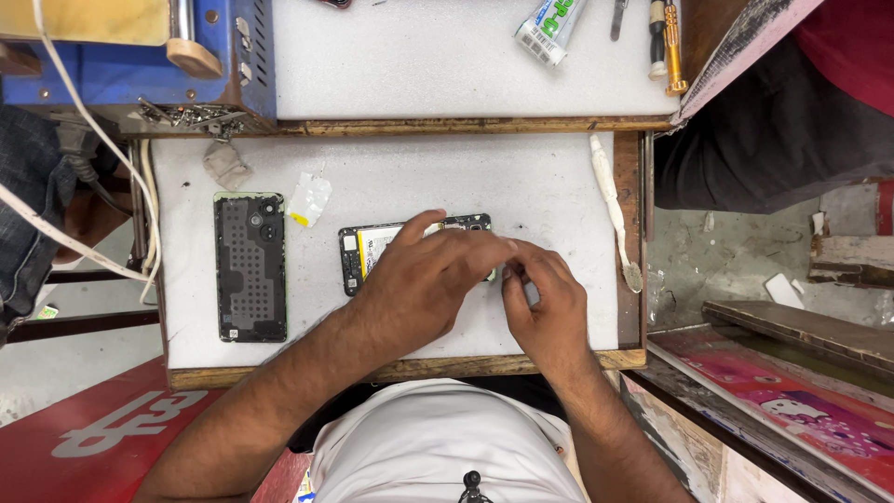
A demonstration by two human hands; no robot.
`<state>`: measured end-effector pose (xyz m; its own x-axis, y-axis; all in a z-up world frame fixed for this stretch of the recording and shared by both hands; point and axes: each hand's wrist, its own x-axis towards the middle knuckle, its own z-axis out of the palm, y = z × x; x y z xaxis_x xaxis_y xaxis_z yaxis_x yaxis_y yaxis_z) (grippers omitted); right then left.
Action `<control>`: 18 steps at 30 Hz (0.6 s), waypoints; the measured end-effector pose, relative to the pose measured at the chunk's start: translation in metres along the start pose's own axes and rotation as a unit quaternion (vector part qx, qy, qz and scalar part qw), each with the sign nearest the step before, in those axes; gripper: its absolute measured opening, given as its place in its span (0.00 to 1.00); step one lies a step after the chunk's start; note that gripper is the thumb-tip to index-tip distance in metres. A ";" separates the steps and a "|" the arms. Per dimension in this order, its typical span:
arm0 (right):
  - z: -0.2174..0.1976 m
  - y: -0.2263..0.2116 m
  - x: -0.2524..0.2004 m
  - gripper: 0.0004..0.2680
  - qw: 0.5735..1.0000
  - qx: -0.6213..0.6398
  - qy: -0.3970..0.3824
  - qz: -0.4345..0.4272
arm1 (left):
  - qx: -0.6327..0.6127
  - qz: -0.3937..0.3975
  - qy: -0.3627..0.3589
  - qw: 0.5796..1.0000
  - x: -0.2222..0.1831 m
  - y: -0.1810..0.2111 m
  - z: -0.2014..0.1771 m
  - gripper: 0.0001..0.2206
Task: The person uses a plastic pry tool to separate the back cover of a green smartphone. After removing the cover, they use a red-handled screwdriver to unscrew and remove a metal bracket from the internal chassis.
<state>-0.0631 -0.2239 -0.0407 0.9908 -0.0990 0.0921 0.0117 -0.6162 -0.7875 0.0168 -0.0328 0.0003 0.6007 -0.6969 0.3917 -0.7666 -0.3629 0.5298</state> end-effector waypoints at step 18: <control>-0.003 -0.005 -0.001 0.16 1.000 0.018 -0.015 0.010 | 0.079 -0.049 -0.045 0.995 0.020 0.008 -0.019 0.11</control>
<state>-0.0641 -0.2229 -0.0356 0.9945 -0.0867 0.0592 -0.0028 -0.5853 -0.8108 0.0270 -0.0380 0.0274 0.6569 -0.7036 0.2710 -0.7358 -0.5199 0.4339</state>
